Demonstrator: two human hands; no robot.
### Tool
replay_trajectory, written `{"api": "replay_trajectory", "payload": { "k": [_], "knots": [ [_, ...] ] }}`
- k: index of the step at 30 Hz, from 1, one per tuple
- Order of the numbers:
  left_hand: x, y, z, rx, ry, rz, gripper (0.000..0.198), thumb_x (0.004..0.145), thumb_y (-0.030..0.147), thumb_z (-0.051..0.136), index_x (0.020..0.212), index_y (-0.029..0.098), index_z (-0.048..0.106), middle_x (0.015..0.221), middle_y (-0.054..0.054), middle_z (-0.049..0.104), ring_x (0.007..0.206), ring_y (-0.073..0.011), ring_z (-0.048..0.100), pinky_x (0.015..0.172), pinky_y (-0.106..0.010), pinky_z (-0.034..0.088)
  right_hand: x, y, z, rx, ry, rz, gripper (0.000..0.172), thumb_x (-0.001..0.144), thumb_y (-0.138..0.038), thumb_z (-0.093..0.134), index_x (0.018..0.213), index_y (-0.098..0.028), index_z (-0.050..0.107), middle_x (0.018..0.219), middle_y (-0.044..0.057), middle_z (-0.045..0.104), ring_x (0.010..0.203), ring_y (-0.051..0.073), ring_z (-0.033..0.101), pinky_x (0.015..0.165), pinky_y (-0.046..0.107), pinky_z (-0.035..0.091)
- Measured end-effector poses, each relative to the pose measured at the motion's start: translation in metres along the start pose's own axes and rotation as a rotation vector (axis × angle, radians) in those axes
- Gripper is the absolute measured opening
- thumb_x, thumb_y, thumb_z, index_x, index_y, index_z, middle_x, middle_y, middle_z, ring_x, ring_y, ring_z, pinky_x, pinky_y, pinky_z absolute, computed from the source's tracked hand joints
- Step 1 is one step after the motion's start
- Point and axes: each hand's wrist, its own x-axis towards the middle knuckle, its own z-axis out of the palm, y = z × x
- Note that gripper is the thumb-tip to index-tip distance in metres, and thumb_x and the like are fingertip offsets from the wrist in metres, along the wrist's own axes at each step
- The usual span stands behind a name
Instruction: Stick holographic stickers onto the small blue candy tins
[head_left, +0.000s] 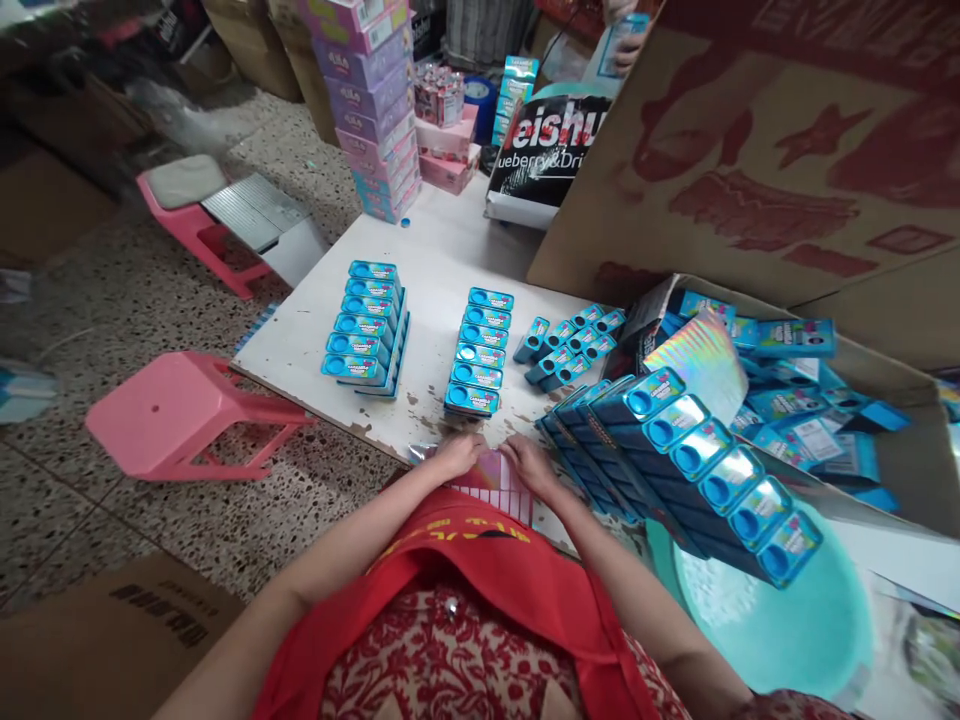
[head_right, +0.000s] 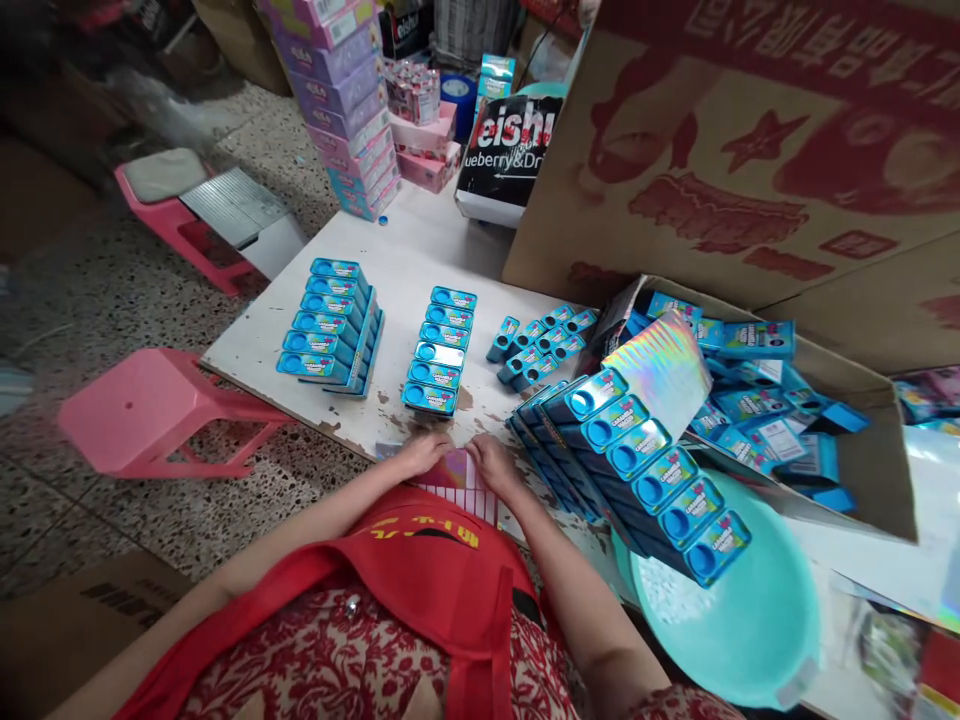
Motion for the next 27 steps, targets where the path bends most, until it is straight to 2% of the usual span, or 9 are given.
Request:
{"api": "replay_trajectory", "payload": {
  "k": [6,9,12,15,19,23,27],
  "knots": [
    [0.007,-0.001,0.003,-0.017,-0.015,0.015,0.029,0.093,0.028,0.037,0.095,0.018,0.064,0.098,-0.004,0.069,0.093,-0.016,0.061,0.08,-0.024,0.043,0.0,0.005,0.007,-0.001,0.028,-0.004,0.033,0.095,-0.03,0.039,0.068,-0.019,0.054,0.069,0.003,0.056,0.066,0.015,0.048,0.06,0.024,0.032],
    [0.01,0.001,0.005,0.006,-0.019,-0.004,0.028,0.093,0.026,0.037,0.095,0.015,0.063,0.101,-0.007,0.067,0.096,-0.018,0.06,0.083,-0.026,0.044,0.0,0.004,0.006,-0.012,0.056,-0.015,0.027,0.094,-0.028,0.04,0.078,-0.019,0.06,0.078,0.006,0.059,0.076,0.018,0.05,0.068,0.027,0.035],
    [0.011,0.003,0.005,0.026,-0.016,-0.028,0.027,0.093,0.025,0.037,0.095,0.015,0.062,0.103,-0.009,0.066,0.098,-0.0195,0.06,0.085,-0.028,0.044,-0.004,-0.002,0.005,-0.135,0.207,-0.067,0.023,0.094,-0.028,0.044,0.101,-0.018,0.064,0.096,0.011,0.06,0.091,0.022,0.049,0.077,0.032,0.036],
    [0.011,0.005,0.006,0.034,-0.007,-0.051,0.027,0.093,0.024,0.037,0.096,0.014,0.062,0.105,-0.01,0.065,0.099,-0.0203,0.06,0.086,-0.029,0.044,-0.012,-0.008,0.006,-0.333,0.31,-0.169,0.025,0.093,-0.03,0.048,0.11,-0.021,0.064,0.096,0.01,0.06,0.089,0.023,0.047,0.074,0.033,0.034],
    [0.013,0.005,0.009,0.031,0.001,-0.076,0.026,0.092,0.024,0.038,0.095,0.014,0.061,0.105,-0.011,0.065,0.1,-0.021,0.059,0.087,-0.03,0.043,-0.019,-0.011,0.011,-0.445,0.229,-0.229,0.026,0.093,-0.03,0.05,0.113,-0.022,0.064,0.094,0.007,0.063,0.084,0.022,0.047,0.07,0.032,0.032],
    [0.014,0.006,0.009,0.025,0.006,-0.097,0.026,0.092,0.023,0.038,0.094,0.014,0.062,0.105,-0.012,0.065,0.1,-0.0215,0.059,0.086,-0.031,0.044,-0.026,-0.007,0.013,-0.485,0.189,-0.28,0.03,0.093,-0.024,0.05,0.121,-0.019,0.059,0.109,0.009,0.063,0.094,0.023,0.047,0.075,0.034,0.034],
    [0.014,0.007,0.008,0.022,-0.001,-0.085,0.025,0.092,0.021,0.038,0.093,0.014,0.062,0.104,-0.012,0.065,0.099,-0.0204,0.059,0.086,-0.029,0.043,-0.031,-0.005,0.014,-0.463,0.178,-0.338,0.03,0.092,-0.022,0.051,0.12,-0.017,0.059,0.117,0.009,0.062,0.101,0.024,0.047,0.081,0.035,0.035]
  ]
}}
